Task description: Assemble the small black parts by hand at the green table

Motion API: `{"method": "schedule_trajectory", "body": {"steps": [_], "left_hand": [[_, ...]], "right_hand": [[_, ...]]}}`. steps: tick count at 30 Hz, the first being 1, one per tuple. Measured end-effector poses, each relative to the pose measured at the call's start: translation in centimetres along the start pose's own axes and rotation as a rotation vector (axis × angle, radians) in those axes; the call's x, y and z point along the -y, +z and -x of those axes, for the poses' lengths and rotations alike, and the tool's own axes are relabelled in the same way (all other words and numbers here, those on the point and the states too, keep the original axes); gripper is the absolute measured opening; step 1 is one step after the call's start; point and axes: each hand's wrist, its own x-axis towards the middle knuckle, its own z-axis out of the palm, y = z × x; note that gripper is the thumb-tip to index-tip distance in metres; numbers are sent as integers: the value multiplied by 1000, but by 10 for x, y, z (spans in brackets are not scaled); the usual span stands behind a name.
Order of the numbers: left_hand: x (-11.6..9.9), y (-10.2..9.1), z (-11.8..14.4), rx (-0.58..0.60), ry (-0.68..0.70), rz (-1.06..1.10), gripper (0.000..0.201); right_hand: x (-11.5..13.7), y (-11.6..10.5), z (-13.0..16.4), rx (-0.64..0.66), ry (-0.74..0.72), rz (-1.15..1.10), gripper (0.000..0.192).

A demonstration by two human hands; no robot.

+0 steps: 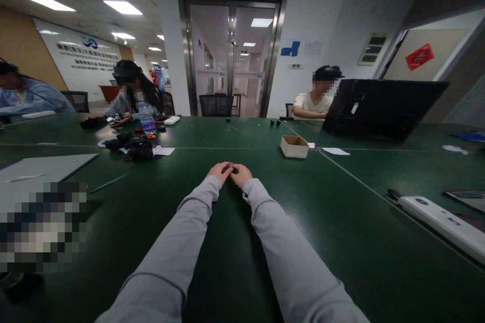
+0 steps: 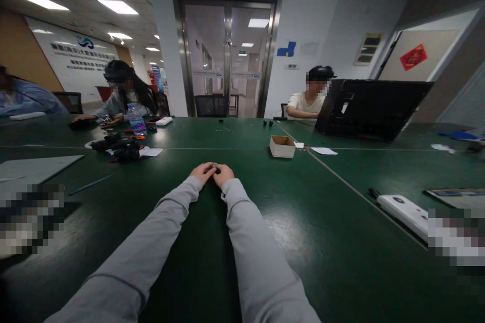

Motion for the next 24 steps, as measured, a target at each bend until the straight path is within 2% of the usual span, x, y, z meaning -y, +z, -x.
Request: {"method": "schedule_trajectory", "body": {"steps": [4, 7, 13, 18, 24], "left_hand": [[4, -5, 8, -77, 48, 84, 21], [5, -9, 8, -86, -6, 131, 15], [12, -8, 3, -114, -80, 235, 11], [19, -7, 1, -75, -95, 288, 11], [23, -4, 2, -83, -70, 273, 12]], "right_hand": [[10, -1, 2, -35, -20, 192, 23], [14, 0, 2, -30, 47, 186, 18], [8, 3, 2, -128, 48, -101, 21], [5, 3, 3, -53, 134, -403, 24], [-2, -3, -3, -43, 185, -696, 19]]}}
